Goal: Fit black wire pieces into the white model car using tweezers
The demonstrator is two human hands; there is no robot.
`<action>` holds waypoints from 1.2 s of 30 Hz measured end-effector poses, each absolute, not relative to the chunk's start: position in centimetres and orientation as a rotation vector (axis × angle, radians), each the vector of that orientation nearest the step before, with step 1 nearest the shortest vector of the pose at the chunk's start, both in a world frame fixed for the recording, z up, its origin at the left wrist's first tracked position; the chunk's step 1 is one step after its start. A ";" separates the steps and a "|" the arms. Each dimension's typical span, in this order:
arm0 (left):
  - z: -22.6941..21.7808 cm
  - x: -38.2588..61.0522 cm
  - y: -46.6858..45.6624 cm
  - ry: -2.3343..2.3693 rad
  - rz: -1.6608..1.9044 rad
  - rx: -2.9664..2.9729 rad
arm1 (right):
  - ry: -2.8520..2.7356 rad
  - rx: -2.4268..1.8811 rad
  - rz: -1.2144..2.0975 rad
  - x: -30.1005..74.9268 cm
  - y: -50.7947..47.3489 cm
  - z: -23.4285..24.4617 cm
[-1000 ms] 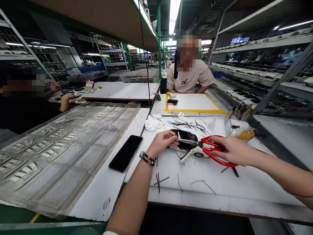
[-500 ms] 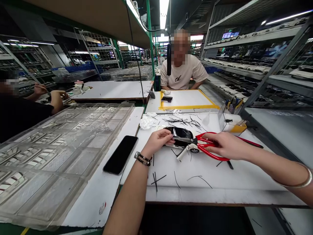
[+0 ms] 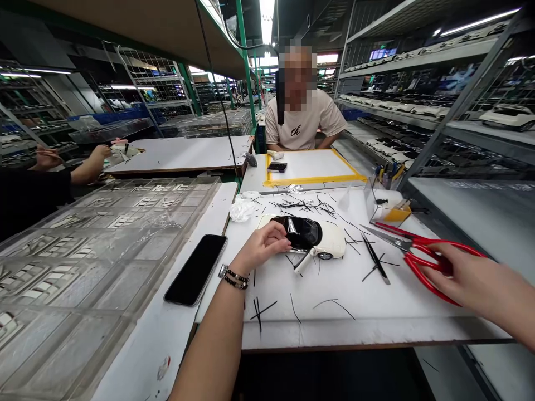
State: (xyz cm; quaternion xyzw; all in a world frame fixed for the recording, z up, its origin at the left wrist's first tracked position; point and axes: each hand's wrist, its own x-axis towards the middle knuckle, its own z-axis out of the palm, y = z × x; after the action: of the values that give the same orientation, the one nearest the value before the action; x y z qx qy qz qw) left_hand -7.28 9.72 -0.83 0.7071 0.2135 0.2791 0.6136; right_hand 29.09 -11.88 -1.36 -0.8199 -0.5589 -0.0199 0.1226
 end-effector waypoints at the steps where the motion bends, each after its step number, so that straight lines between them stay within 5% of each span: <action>1: -0.9 -7.3 9.7 0.483 0.641 1.642 | -1.544 -2.479 -0.052 30.1 -12.8 -2.3; 8: -1.1 -7.3 9.9 0.445 0.661 1.608 | -1.664 -2.347 0.036 30.0 -13.0 -2.8; 13: -1.1 -7.3 10.1 0.456 0.685 1.594 | -1.584 -2.147 0.119 25.6 -4.7 -0.1; 24: -0.9 -7.3 10.0 0.469 0.716 1.540 | -1.068 -2.041 0.180 23.8 9.8 -2.8; 36: -1.0 -6.6 10.2 0.520 0.833 1.377 | -0.813 -0.922 0.700 16.6 4.5 2.8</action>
State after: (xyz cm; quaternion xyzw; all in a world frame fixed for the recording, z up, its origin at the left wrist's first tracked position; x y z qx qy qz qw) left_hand -6.63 10.16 -1.03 0.6093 0.2302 0.3688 0.6631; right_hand 16.65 4.49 2.82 -0.4235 -0.3733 0.3218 0.7601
